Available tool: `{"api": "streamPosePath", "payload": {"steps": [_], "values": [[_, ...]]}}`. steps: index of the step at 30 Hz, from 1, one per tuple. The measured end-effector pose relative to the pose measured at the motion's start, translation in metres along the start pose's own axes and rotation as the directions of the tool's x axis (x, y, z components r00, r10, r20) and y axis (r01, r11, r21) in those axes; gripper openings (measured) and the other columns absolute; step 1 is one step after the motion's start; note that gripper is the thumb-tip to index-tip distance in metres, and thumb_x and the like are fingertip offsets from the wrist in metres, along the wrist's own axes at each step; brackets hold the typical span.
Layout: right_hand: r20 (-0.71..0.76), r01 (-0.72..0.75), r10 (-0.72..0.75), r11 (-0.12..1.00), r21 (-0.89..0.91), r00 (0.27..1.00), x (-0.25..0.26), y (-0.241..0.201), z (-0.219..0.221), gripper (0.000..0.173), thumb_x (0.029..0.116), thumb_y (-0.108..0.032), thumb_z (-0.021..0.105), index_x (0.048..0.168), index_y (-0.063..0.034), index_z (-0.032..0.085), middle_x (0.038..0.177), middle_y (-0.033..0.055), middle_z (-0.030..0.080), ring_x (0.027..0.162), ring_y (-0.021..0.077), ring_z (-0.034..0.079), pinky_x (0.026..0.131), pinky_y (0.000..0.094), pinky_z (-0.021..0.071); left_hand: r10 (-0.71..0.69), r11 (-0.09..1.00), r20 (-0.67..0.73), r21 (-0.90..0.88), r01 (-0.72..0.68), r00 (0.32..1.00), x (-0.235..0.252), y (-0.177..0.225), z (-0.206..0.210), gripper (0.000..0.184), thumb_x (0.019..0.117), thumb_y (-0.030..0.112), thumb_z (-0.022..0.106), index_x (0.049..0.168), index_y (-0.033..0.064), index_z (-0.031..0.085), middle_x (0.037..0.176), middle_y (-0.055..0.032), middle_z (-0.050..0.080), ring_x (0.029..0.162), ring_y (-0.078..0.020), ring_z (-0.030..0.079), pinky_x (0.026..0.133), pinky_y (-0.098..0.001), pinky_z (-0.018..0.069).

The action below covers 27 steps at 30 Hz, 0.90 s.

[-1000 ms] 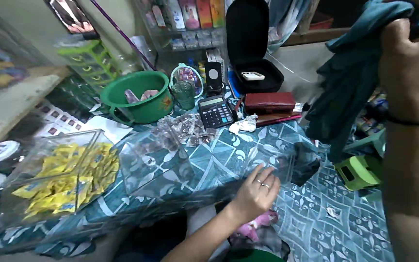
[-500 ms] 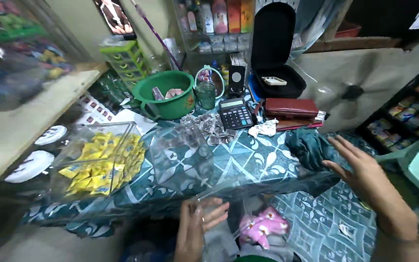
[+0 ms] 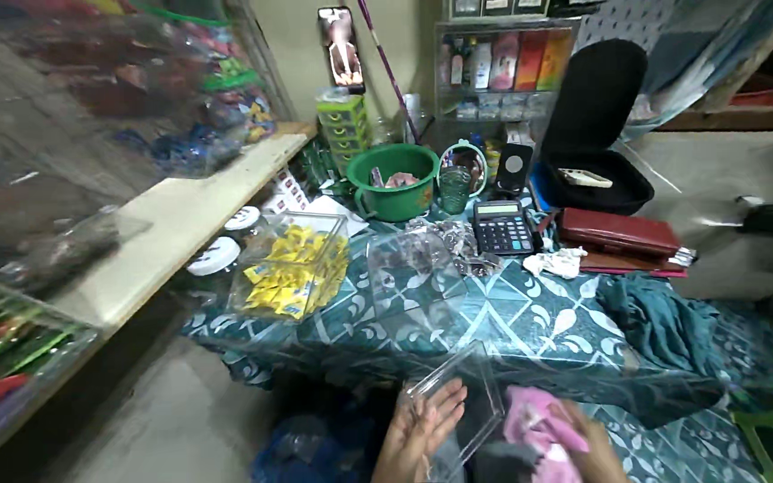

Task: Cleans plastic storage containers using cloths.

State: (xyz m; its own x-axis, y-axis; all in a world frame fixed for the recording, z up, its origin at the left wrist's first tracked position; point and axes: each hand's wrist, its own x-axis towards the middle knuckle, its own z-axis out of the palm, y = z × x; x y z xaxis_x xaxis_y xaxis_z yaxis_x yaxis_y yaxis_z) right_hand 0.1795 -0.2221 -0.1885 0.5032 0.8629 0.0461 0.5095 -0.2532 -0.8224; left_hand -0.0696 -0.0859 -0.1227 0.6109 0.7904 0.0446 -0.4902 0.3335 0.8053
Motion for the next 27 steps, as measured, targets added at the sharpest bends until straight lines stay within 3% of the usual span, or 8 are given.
{"api": "streamPosePath", "payload": {"steps": [4, 9, 12, 15, 17, 20, 24, 27], "values": [[-0.27, 0.506, -0.462, 0.854, 0.12, 0.845, 0.015, -0.056, -0.054, 0.027, 0.1062, -0.039, 0.05, 0.116, -0.0205, 0.068, 0.105, -0.0167, 0.07, 0.101, -0.0109, 0.062, 0.09, 0.0153, 0.0533, 0.023, 1.0, 0.1, -0.021, -0.021, 0.995, 0.008, -0.015, 0.015, 0.038, 0.1051, 0.025, 0.054, 0.135, 0.0105, 0.037, 0.147, -0.0121, 0.054, 0.132, -0.0295, 0.057, 0.112, -0.0455, 0.0456], [-0.271, 0.701, -0.702, 0.703, -0.121, 0.658, 0.042, -0.101, 0.016, 0.034, 0.0977, -0.048, 0.061, 0.126, -0.0294, 0.064, 0.122, 0.0032, 0.061, 0.117, 0.014, 0.058, 0.101, 0.0308, 0.0493, 0.03, 0.999, 0.141, 0.026, -0.034, 0.99, 0.013, -0.028, 0.05, 0.048, 0.0941, 0.059, 0.055, 0.127, 0.0255, 0.063, 0.117, 0.0105, 0.072, 0.109, -0.0029, 0.066, 0.098, -0.0279, 0.054], [-0.245, 0.74, -0.767, 0.639, -0.21, 0.593, 0.034, -0.112, 0.046, 0.024, 0.1005, -0.04, 0.056, 0.11, -0.0207, 0.065, 0.103, 0.0079, 0.062, 0.097, 0.0163, 0.062, 0.085, 0.0263, 0.053, 0.051, 0.996, 0.014, 0.071, -0.052, 0.999, 0.028, -0.031, 0.057, 0.097, 0.0852, 0.077, 0.052, 0.145, 0.0002, 0.047, 0.13, -0.0032, 0.067, 0.118, -0.0081, 0.063, 0.103, -0.0298, 0.0511], [-0.312, 0.661, -0.77, 0.637, -0.395, 0.556, 0.053, -0.11, 0.03, 0.03, 0.099, -0.042, 0.054, 0.104, -0.0177, 0.071, 0.098, 0.0118, 0.069, 0.089, 0.0215, 0.067, 0.076, 0.0324, 0.0558, 0.035, 0.994, -0.063, 0.101, -0.028, 0.997, 0.028, -0.031, 0.065, 0.08, 0.0865, 0.074, 0.052, 0.127, 0.0053, 0.057, 0.11, 0.0054, 0.072, 0.101, -0.0028, 0.068, 0.089, -0.0262, 0.0572], [-0.407, 0.534, -0.71, 0.702, -0.471, 0.575, 0.072, -0.11, 0.008, 0.035, 0.0948, -0.036, 0.056, 0.095, -0.005, 0.072, 0.094, 0.0202, 0.071, 0.08, 0.0299, 0.07, 0.066, 0.0418, 0.0564, 0.077, 0.997, 0.097, 0.024, -0.079, 0.992, 0.029, -0.029, 0.064, 0.084, 0.0931, 0.065, 0.053, 0.143, -0.0021, 0.045, 0.137, -0.0045, 0.062, 0.12, -0.0148, 0.064, 0.101, -0.0372, 0.0538], [-0.468, 0.44, -0.654, 0.751, -0.492, 0.594, 0.082, -0.112, 0.0, 0.034, 0.0908, -0.032, 0.056, 0.087, 0.0002, 0.068, 0.084, 0.0191, 0.065, 0.071, 0.0306, 0.066, 0.057, 0.0425, 0.0526, 0.117, 0.993, 0.233, -0.024, -0.115, 0.965, 0.036, -0.031, 0.062, 0.091, 0.0959, 0.063, 0.049, 0.156, -0.0029, 0.027, 0.155, -0.0118, 0.047, 0.132, -0.0243, 0.057, 0.108, -0.0447, 0.0504], [-0.375, 0.586, -0.739, 0.673, -0.451, 0.56, 0.052, -0.124, 0.031, 0.035, 0.098, -0.041, 0.052, 0.097, -0.0119, 0.071, 0.084, 0.0117, 0.066, 0.078, 0.0247, 0.065, 0.07, 0.0371, 0.0541, 0.041, 0.995, 0.008, 0.09, -0.042, 0.999, 0.027, -0.04, 0.061, 0.07, 0.0879, 0.07, 0.052, 0.127, 0.0122, 0.057, 0.108, 0.0101, 0.071, 0.099, -0.0012, 0.068, 0.088, -0.0268, 0.0576], [-0.214, 0.711, -0.816, 0.574, -0.405, 0.537, 0.036, -0.116, 0.041, 0.034, 0.1045, -0.043, 0.042, 0.106, -0.0197, 0.067, 0.087, 0.0051, 0.061, 0.08, 0.0209, 0.059, 0.072, 0.033, 0.0492, 0.051, 0.995, -0.03, 0.082, -0.048, 0.998, 0.03, -0.032, 0.057, 0.081, 0.0825, 0.076, 0.055, 0.128, 0.0088, 0.058, 0.113, 0.0053, 0.072, 0.106, -0.0053, 0.068, 0.094, -0.0283, 0.0561]]}}
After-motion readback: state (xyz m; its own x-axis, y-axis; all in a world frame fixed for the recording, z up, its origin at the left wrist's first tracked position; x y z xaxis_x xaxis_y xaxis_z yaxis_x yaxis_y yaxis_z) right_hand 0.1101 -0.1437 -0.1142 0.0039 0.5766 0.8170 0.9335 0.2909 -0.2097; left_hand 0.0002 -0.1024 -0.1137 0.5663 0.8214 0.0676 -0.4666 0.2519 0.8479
